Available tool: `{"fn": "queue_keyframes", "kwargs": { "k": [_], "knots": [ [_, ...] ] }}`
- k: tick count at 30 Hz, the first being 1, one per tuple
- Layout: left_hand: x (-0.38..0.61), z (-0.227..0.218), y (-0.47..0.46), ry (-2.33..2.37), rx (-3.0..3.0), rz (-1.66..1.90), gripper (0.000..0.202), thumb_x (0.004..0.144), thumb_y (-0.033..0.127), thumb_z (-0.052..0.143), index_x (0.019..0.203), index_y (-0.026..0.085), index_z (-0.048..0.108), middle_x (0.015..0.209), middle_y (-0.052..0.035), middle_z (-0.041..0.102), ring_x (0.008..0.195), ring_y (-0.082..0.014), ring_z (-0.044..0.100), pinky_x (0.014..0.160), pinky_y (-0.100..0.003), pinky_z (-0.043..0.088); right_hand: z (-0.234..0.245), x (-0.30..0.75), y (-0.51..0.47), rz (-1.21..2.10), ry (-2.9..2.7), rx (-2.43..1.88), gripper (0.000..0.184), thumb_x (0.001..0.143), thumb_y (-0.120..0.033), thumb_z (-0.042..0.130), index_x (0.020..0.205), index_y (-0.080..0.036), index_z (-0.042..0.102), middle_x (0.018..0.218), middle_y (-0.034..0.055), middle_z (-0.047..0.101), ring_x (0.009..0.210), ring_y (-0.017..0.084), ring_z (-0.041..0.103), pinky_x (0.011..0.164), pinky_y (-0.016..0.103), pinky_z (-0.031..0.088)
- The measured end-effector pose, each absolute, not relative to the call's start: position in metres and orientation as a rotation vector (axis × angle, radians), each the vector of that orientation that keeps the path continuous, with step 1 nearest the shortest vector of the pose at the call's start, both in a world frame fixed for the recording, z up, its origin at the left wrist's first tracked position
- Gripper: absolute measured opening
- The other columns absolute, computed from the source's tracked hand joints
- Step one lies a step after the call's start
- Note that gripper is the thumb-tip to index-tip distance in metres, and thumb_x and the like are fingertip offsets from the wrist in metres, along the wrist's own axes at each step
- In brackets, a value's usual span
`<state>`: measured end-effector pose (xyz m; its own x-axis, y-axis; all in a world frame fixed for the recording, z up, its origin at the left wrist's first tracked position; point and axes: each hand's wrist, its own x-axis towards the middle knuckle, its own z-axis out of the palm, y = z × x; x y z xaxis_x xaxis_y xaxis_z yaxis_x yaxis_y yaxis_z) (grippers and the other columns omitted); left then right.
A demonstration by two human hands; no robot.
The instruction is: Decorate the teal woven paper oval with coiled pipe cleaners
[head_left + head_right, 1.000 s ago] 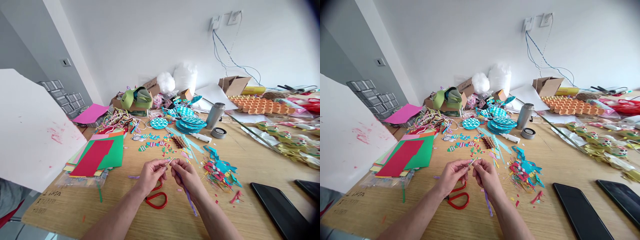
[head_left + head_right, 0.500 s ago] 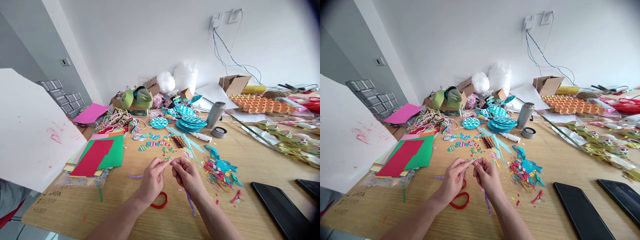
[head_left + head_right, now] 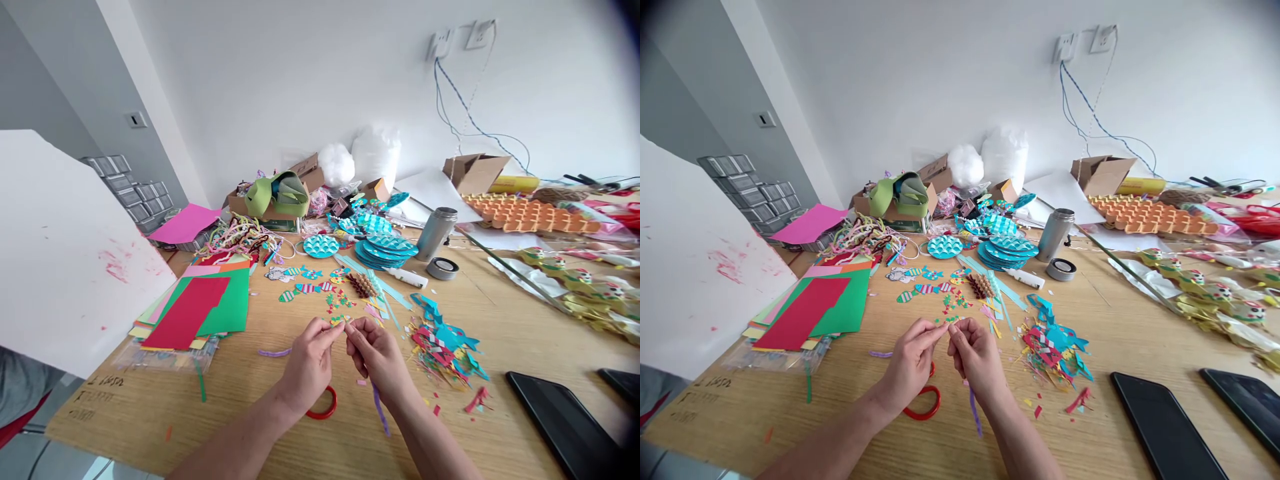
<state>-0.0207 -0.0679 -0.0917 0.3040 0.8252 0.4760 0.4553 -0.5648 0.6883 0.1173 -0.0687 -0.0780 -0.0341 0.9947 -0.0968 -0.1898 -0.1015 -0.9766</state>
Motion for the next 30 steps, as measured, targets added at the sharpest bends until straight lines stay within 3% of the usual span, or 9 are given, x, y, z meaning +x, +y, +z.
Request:
{"fn": "queue_keyframes", "kwargs": {
  "k": [7,11,13,17,20,23,30],
  "knots": [
    [-0.017,-0.086,-0.068,1.062,1.867,1.230,0.031,0.089,0.019,0.044,0.112,0.021,0.065,0.086,-0.0074,0.059,0.079,-0.0142,0.057,0.070,-0.024,0.048,-0.078,0.117,-0.070,1.353,-1.045,-1.130,0.039,0.070,-0.054,0.064,0.074,-0.019,0.049,0.048,-0.0065,0.050,0.030,0.004,0.037,0.027,0.015,0.023],
    [-0.015,-0.085,-0.067,1.039,1.567,1.119,0.031,0.086,0.031,0.050,0.110,0.018,0.066,0.089,-0.0076,0.058,0.056,-0.0086,0.052,0.045,-0.019,0.044,-0.077,0.118,-0.070,1.320,-1.068,-1.153,0.039,0.071,-0.054,0.064,0.074,-0.018,0.049,0.047,-0.0068,0.049,0.030,0.005,0.038,0.028,0.015,0.023],
    [-0.015,-0.082,-0.066,0.996,1.383,1.073,0.036,0.080,0.038,0.057,0.108,0.016,0.066,0.091,-0.0081,0.058,0.053,-0.0086,0.052,0.039,-0.019,0.042,-0.077,0.119,-0.070,1.324,-1.096,-1.160,0.039,0.072,-0.055,0.063,0.074,-0.018,0.049,0.047,-0.0068,0.049,0.030,0.005,0.038,0.028,0.016,0.024],
    [-0.022,-0.070,-0.063,0.915,1.072,1.028,0.036,0.069,0.042,0.069,0.088,0.010,0.070,0.081,-0.0079,0.064,0.065,-0.0140,0.061,0.059,-0.026,0.052,-0.076,0.125,-0.070,1.394,-1.216,-1.111,0.038,0.075,-0.054,0.060,0.073,-0.018,0.048,0.048,-0.0066,0.050,0.030,0.005,0.039,0.029,0.016,0.027],
    [-0.029,-0.063,-0.061,0.868,0.944,0.942,0.035,0.066,0.042,0.072,0.076,0.009,0.068,0.065,-0.0048,0.063,0.056,-0.0126,0.060,0.056,-0.026,0.050,-0.074,0.129,-0.071,1.501,-1.324,-1.046,0.036,0.077,-0.052,0.059,0.074,-0.018,0.049,0.047,-0.0060,0.051,0.031,0.005,0.040,0.030,0.016,0.028],
    [-0.033,-0.063,-0.060,0.843,0.916,0.839,0.038,0.061,0.040,0.077,0.082,0.010,0.067,0.065,-0.0034,0.062,0.050,-0.0111,0.057,0.047,-0.024,0.047,-0.072,0.131,-0.073,1.576,-1.404,-1.015,0.034,0.077,-0.050,0.061,0.075,-0.017,0.051,0.047,-0.0057,0.052,0.031,0.005,0.041,0.030,0.016,0.028],
    [-0.036,-0.070,-0.057,0.909,1.038,0.805,0.048,0.062,0.037,0.076,0.100,0.009,0.068,0.067,-0.0052,0.064,0.055,-0.0110,0.056,0.052,-0.024,0.048,-0.072,0.128,-0.070,1.623,-1.417,-1.072,0.034,0.074,-0.048,0.063,0.071,-0.017,0.050,0.046,-0.0053,0.053,0.030,0.005,0.041,0.030,0.016,0.029]
  ]
}}
